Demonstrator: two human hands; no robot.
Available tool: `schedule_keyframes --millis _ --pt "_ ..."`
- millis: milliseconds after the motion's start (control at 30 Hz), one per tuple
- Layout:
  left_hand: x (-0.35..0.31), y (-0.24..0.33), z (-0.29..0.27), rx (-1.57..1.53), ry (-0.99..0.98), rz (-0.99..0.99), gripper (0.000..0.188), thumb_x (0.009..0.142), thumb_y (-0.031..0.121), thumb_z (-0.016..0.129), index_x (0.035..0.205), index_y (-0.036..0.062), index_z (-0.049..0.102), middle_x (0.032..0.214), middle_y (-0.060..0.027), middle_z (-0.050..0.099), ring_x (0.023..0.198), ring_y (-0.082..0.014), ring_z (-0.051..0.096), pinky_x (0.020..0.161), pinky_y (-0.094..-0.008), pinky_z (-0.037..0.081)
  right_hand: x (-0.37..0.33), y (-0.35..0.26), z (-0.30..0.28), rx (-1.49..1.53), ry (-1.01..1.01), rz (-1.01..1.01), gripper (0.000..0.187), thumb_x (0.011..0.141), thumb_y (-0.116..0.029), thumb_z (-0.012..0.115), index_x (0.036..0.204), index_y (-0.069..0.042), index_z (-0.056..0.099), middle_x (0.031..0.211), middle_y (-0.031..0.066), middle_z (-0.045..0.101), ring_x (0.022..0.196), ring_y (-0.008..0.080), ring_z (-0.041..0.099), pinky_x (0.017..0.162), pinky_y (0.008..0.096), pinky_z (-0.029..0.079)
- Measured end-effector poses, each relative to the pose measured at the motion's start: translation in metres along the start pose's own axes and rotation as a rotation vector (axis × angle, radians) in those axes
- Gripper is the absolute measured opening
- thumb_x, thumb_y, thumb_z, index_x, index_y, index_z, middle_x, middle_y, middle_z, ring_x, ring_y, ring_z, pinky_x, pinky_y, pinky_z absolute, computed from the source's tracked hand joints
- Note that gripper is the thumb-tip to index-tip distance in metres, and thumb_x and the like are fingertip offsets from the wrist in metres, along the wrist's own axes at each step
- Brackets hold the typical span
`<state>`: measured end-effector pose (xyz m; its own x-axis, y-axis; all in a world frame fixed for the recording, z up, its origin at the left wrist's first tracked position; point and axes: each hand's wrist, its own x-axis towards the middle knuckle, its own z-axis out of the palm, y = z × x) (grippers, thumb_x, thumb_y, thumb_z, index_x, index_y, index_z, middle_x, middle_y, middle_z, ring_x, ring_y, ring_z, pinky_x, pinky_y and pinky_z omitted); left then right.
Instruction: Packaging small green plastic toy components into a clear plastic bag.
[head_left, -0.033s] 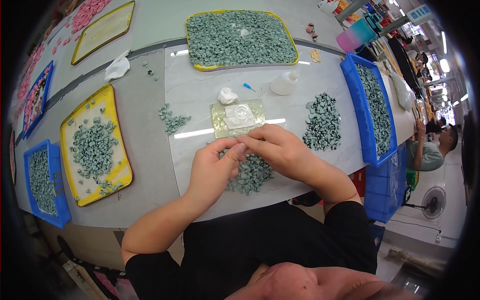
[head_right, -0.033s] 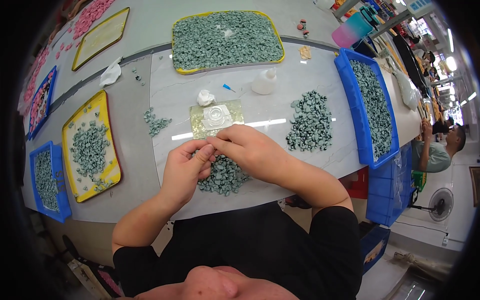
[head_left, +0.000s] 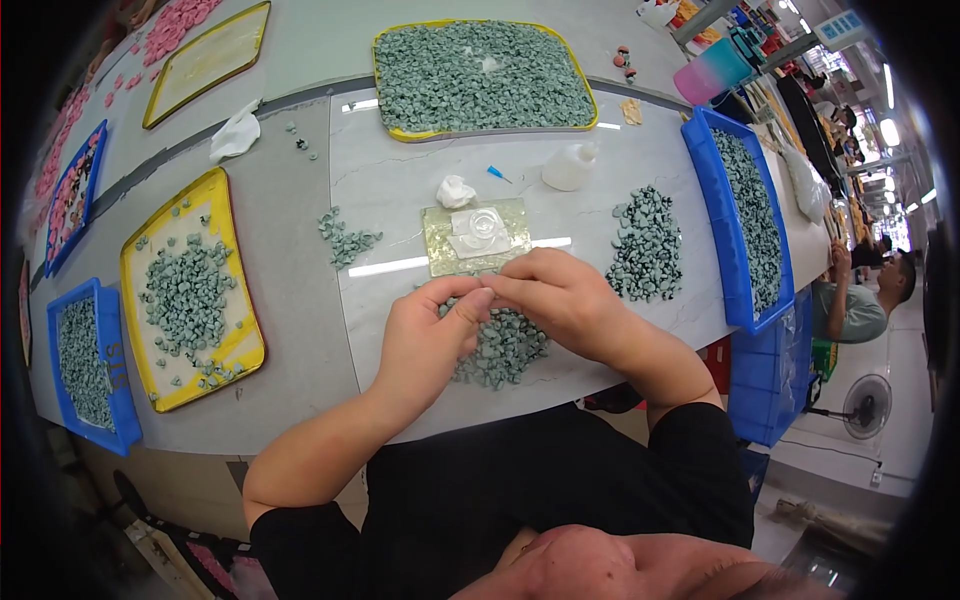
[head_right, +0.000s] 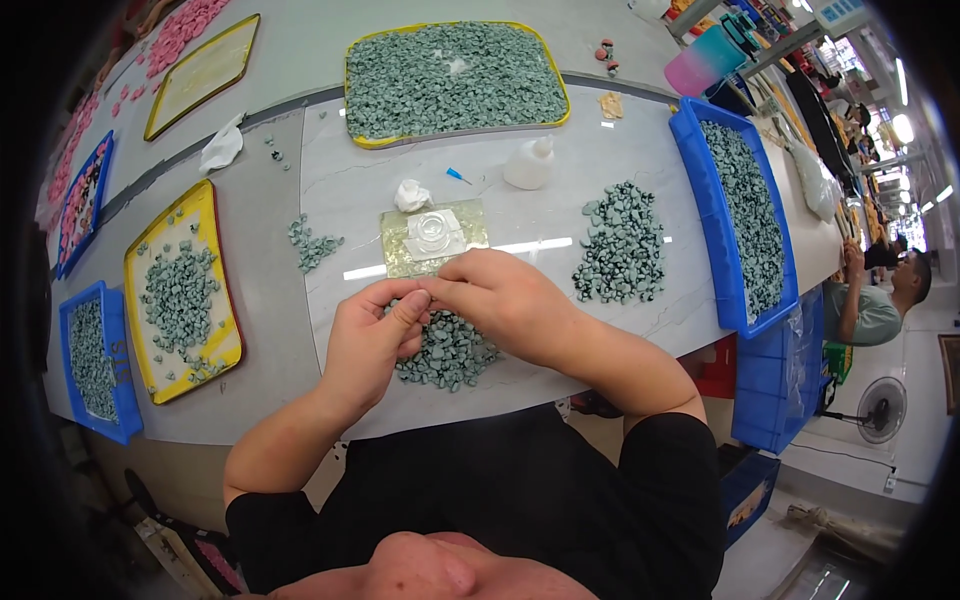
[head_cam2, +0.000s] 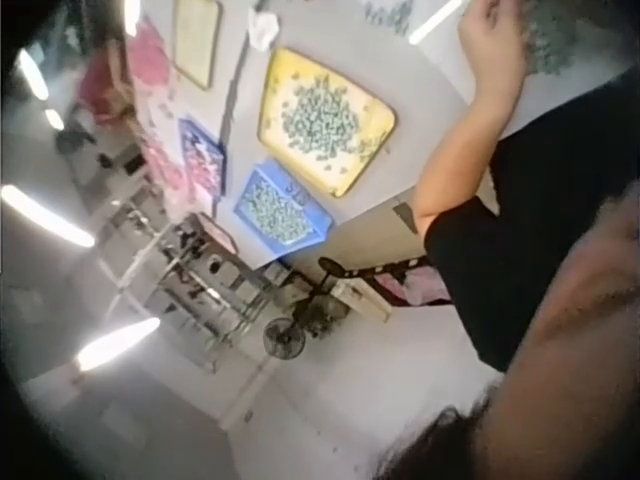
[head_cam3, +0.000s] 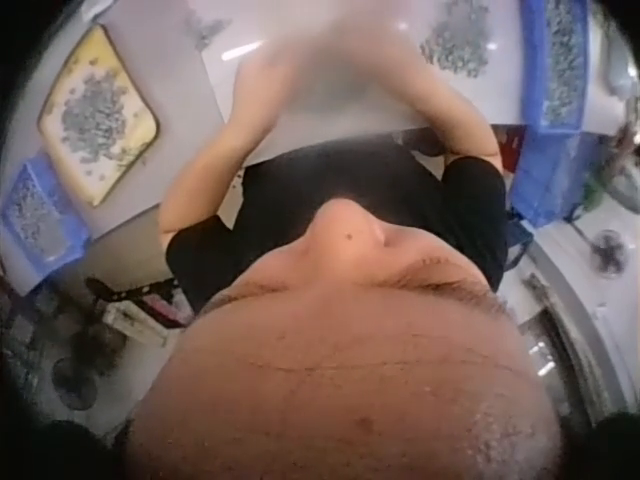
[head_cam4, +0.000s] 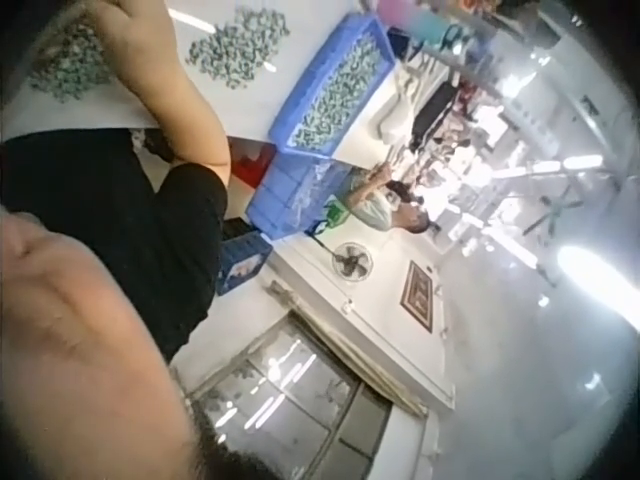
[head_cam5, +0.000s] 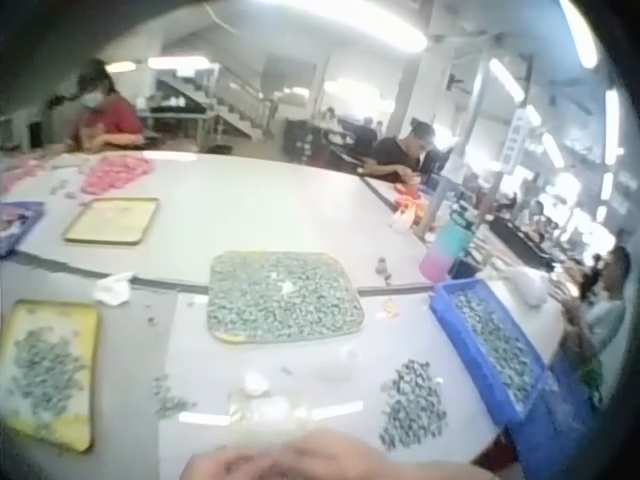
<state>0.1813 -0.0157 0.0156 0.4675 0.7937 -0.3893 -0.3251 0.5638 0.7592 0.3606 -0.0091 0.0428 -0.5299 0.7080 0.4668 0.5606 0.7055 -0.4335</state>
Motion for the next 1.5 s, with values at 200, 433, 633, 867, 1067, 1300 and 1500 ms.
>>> schedule_keyframes --millis 200,433,633,867,1067,1300,1500 --pt "-0.001 0.008 -0.001 0.077 -0.021 -0.041 0.021 0.088 0.013 0.057 0.100 -0.0044 0.057 0.071 -0.0006 0.050 0.054 -0.0042 0.037 0.046 -0.0188 0.029 -0.003 0.003 0.002 0.060 0.045 0.009 0.025 0.067 -0.003 0.073 0.091 -0.004 0.065 0.077 0.0066 0.060 0.063 0.0203 0.058 0.054 0.0279 0.047" --pt "-0.001 0.010 -0.006 0.073 0.040 0.019 0.023 0.087 0.018 0.060 0.097 -0.0028 0.061 0.068 0.0022 0.051 0.052 -0.0024 0.041 0.045 -0.0175 0.032 0.005 -0.004 0.000 0.092 0.011 0.076 0.026 0.069 0.001 0.069 0.093 -0.004 0.065 0.080 0.0065 0.062 0.066 0.0212 0.060 0.056 0.0284 0.049" --pt "-0.004 0.011 -0.004 0.146 0.028 0.012 0.021 0.088 0.014 0.058 0.099 -0.0046 0.058 0.071 0.0004 0.049 0.054 -0.0033 0.036 0.046 -0.0179 0.029 0.002 0.003 0.002 0.038 -0.004 -0.045 0.025 0.067 0.002 0.069 0.091 -0.002 0.064 0.081 0.0076 0.062 0.065 0.0211 0.060 0.055 0.0283 0.048" --pt "-0.004 0.011 -0.005 -0.044 0.031 0.070 0.023 0.091 0.010 0.050 0.108 -0.0048 0.055 0.083 -0.0040 0.053 0.055 -0.0039 0.035 0.049 -0.0186 0.032 0.005 0.025 0.000 -0.213 0.042 -0.059 0.032 0.063 0.003 0.068 0.094 0.000 0.063 0.081 0.0081 0.061 0.066 0.0209 0.057 0.056 0.0304 0.046" --pt "-0.003 0.013 -0.007 -0.027 0.060 0.128 0.023 0.090 0.007 0.051 0.111 -0.0031 0.051 0.088 -0.0074 0.056 0.054 -0.0042 0.035 0.050 -0.0185 0.033 0.010 0.025 0.004 -0.355 -0.022 -0.100 0.036 0.062 -0.002 0.063 0.098 0.000 0.062 0.086 0.0079 0.059 0.071 0.0215 0.057 0.062 0.0313 0.046" --pt "-0.002 0.011 -0.012 -0.132 0.043 0.104 0.009 0.091 0.009 0.051 0.096 0.0025 0.047 0.080 -0.0055 0.054 0.052 -0.0038 0.033 0.046 -0.0186 0.030 0.015 0.020 0.009 -0.377 -0.034 -0.122 0.036 0.061 -0.002 0.064 0.097 0.001 0.062 0.087 0.0076 0.059 0.072 0.0217 0.057 0.062 0.0314 0.047" --pt "-0.005 0.014 -0.009 -0.137 0.068 0.013 0.020 0.096 0.022 0.042 0.082 0.0066 0.043 0.062 0.0018 0.039 0.049 -0.0044 0.028 0.042 -0.0192 0.022 0.013 0.012 0.020 -0.042 0.146 0.099 0.024 0.066 0.006 0.067 0.090 0.001 0.063 0.080 0.0076 0.061 0.065 0.0184 0.058 0.056 0.0270 0.047"
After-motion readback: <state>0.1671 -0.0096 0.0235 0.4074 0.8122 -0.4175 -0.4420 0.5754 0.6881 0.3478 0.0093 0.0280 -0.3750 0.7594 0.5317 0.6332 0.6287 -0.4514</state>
